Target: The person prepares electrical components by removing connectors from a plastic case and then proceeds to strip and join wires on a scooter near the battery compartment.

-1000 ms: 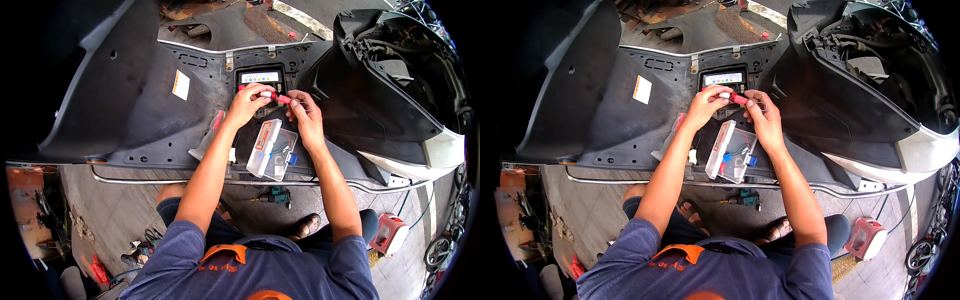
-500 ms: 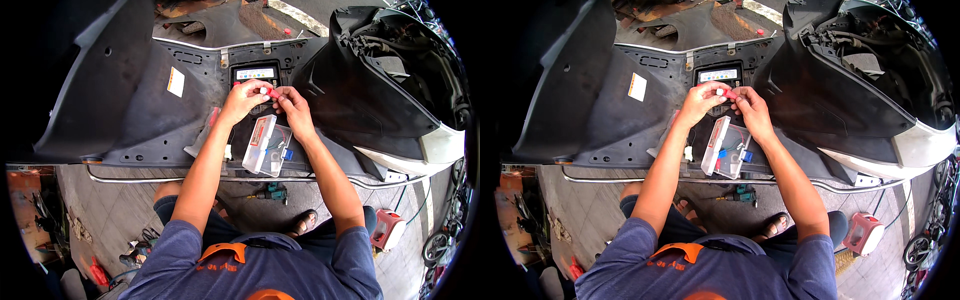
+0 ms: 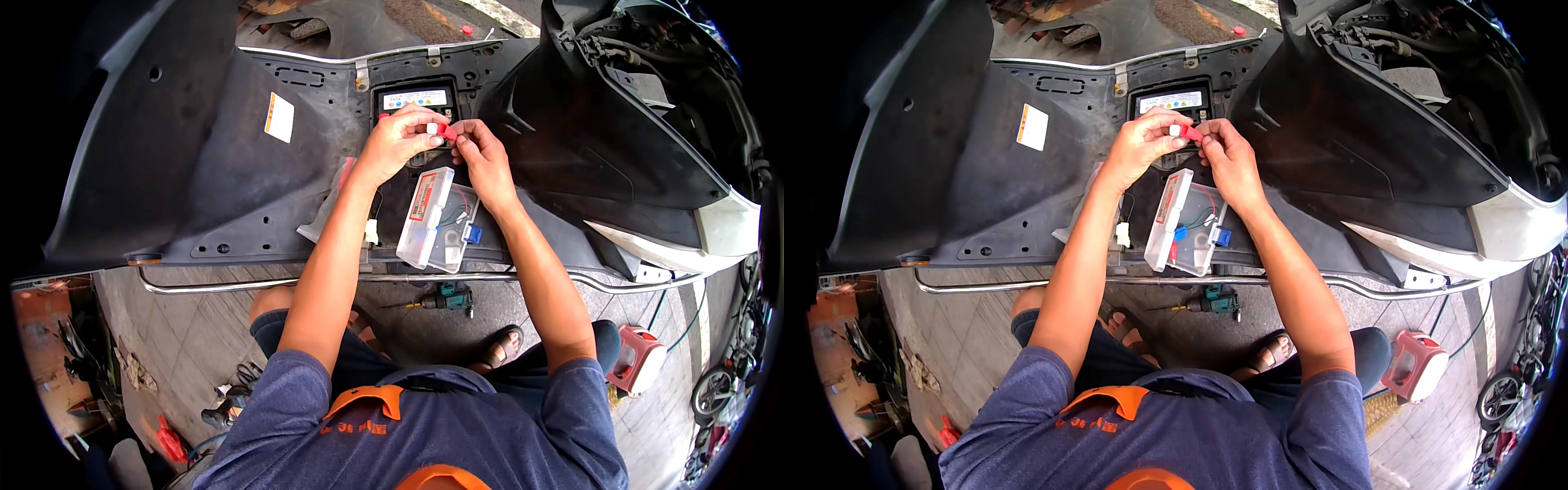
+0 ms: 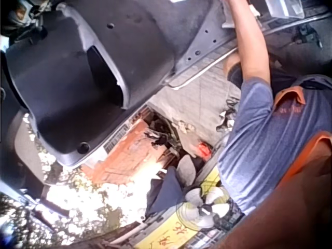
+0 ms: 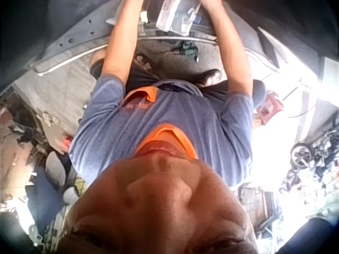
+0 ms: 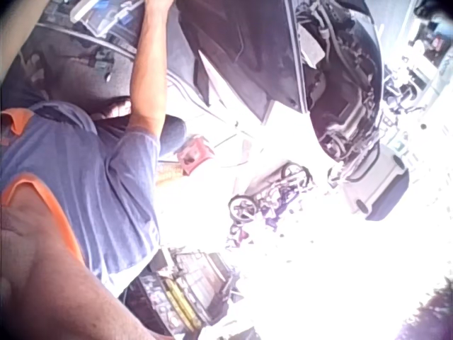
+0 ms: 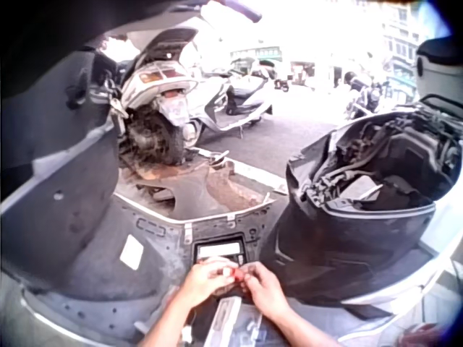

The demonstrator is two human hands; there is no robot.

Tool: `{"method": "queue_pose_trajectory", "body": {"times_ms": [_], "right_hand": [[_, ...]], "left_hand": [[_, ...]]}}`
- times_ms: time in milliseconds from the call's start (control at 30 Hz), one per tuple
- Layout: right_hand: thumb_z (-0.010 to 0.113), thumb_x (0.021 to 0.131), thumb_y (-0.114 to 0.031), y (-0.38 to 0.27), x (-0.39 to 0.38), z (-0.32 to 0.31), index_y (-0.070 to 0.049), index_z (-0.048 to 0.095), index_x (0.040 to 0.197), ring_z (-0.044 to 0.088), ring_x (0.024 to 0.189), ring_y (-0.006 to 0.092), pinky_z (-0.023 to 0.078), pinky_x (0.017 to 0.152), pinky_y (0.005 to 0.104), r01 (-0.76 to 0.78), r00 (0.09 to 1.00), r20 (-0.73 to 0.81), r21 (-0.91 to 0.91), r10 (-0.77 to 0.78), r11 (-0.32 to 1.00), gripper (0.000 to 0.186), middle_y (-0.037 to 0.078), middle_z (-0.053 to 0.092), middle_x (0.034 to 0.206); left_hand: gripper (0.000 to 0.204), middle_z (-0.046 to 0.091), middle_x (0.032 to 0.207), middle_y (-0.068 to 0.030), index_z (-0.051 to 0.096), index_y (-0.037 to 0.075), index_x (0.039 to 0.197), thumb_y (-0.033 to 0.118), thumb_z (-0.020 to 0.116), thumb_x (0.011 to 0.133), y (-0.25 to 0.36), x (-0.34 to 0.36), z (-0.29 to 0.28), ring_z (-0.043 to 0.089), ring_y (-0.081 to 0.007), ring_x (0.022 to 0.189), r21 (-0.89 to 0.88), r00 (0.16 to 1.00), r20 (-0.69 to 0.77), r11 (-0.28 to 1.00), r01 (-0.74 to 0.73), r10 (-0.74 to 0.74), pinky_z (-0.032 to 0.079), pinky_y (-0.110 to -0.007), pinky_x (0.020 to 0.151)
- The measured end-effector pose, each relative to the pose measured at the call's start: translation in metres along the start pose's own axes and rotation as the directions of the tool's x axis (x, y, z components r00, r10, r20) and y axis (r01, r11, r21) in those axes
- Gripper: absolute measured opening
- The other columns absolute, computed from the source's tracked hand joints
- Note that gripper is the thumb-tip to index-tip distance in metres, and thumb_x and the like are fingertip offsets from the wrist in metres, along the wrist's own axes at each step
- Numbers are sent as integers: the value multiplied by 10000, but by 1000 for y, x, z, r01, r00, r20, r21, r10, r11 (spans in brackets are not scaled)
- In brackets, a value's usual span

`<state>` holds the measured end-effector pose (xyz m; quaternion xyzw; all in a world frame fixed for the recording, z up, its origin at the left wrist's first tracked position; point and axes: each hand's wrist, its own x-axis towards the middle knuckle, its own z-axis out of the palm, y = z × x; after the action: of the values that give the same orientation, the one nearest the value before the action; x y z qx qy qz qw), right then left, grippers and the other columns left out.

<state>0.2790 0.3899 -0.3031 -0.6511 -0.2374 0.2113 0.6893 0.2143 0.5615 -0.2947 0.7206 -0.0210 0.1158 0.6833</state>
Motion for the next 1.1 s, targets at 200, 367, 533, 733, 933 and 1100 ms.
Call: {"method": "queue_pose_trajectory", "body": {"times_ms": [200, 367, 533, 733, 933, 1100], "right_hand": [[486, 945, -56, 4, 2, 2, 3, 573, 1024, 521, 708, 78, 468, 658, 245, 26, 999, -23, -61, -27, 998, 132, 21, 579, 824], [497, 944, -56, 3, 2, 5, 3, 572, 1018, 523, 681, 79, 471, 644, 247, 40, 997, -56, -124, -47, 991, 121, 25, 574, 792], [503, 941, -49, 2, 2, 5, 8, 569, 1023, 537, 685, 84, 477, 636, 252, 55, 996, -56, -140, -64, 989, 119, 38, 589, 803], [511, 931, -38, 5, 1, 5, 8, 566, 1023, 548, 674, 102, 481, 633, 262, 74, 993, -79, -149, -86, 986, 117, 57, 601, 801], [490, 953, -47, 3, 1, 3, 12, 562, 1063, 527, 729, 71, 468, 673, 227, 49, 997, -48, -175, -58, 983, 144, 27, 598, 865], [510, 926, -27, 4, 2, 5, 12, 574, 1017, 542, 657, 102, 469, 618, 270, 83, 992, -80, -164, -97, 983, 118, 57, 598, 778]], "left_hand": [[273, 577, 1085, -45, 671, -8, 1086, 42, 703, 819, 3, 0, 1, 599, -135, 980, -25, 1000, 1, 999, 20, -20, 497, -267, 861], [274, 582, 1090, -52, 670, -14, 1087, 13, 698, 816, 6, 1, 5, 599, -137, 987, 16, 1000, -5, 1000, 6, -6, 501, -261, 857], [285, 580, 1094, -59, 678, 2, 1085, 19, 711, 802, 4, 2, 5, 601, -145, 992, 23, 1000, -2, 1000, 9, -9, 510, -264, 853], [275, 575, 1096, -68, 680, 2, 1064, 18, 721, 793, 6, 3, 6, 605, -155, 994, 70, 1000, 27, 998, 1, -2, 524, -277, 856], [236, 569, 1075, -69, 683, -5, 1027, 0, 713, 793, 14, 3, 10, 611, -148, 955, 153, 998, 54, 987, -52, 44, 555, -271, 810], [228, 566, 1050, -60, 687, 1, 1016, -5, 713, 790, 18, 2, 12, 605, -142, 940, 171, 997, 55, 983, -68, 59, 557, -265, 797]]}}
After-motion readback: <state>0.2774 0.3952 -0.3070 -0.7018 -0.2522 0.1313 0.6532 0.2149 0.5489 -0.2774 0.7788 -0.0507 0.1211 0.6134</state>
